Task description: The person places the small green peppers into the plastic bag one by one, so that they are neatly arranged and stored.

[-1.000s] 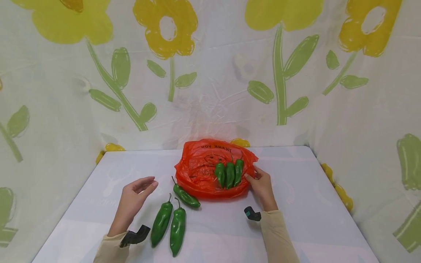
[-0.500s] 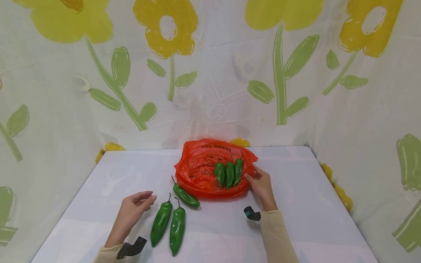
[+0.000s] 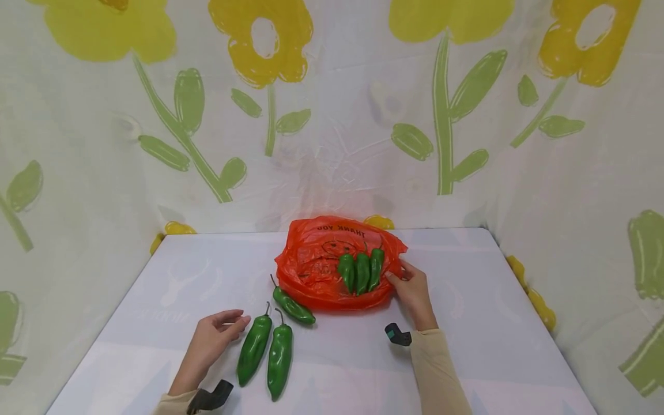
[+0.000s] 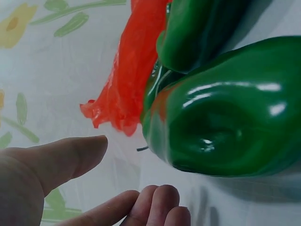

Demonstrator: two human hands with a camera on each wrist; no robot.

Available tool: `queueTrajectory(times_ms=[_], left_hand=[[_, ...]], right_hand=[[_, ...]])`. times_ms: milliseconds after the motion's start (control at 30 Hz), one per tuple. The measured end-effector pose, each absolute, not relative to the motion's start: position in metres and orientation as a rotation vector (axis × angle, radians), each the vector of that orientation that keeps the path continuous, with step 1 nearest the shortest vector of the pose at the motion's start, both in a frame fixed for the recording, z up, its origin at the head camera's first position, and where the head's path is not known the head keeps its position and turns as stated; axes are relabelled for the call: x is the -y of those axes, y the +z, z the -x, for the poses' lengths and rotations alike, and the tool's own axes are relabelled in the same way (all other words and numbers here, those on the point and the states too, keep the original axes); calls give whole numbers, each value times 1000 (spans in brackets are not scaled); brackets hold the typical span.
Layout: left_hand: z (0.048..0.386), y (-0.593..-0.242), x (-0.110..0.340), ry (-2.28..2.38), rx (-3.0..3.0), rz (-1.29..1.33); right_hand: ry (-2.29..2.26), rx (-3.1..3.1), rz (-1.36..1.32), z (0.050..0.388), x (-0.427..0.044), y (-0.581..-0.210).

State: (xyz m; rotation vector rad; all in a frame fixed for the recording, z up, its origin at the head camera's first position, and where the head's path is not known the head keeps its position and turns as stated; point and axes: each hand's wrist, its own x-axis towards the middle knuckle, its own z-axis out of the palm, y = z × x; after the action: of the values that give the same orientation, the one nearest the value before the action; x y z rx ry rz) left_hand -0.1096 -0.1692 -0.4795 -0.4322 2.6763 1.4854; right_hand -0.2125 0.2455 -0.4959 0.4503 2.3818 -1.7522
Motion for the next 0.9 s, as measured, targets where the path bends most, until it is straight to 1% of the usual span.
queueTrajectory(times_ms=[267,633,900], left_hand=[[104,-487,166,1487,-2634,420],[101,-483,163,1256,-2692,341],[98,-481,161,1210,-2688,331]], right_hand=[[-1764,-2384,-449,214,-247,-495],[-1770,-2393,-460,213,-246,-496],[-1785,-2399,-438,212,-246,-496]])
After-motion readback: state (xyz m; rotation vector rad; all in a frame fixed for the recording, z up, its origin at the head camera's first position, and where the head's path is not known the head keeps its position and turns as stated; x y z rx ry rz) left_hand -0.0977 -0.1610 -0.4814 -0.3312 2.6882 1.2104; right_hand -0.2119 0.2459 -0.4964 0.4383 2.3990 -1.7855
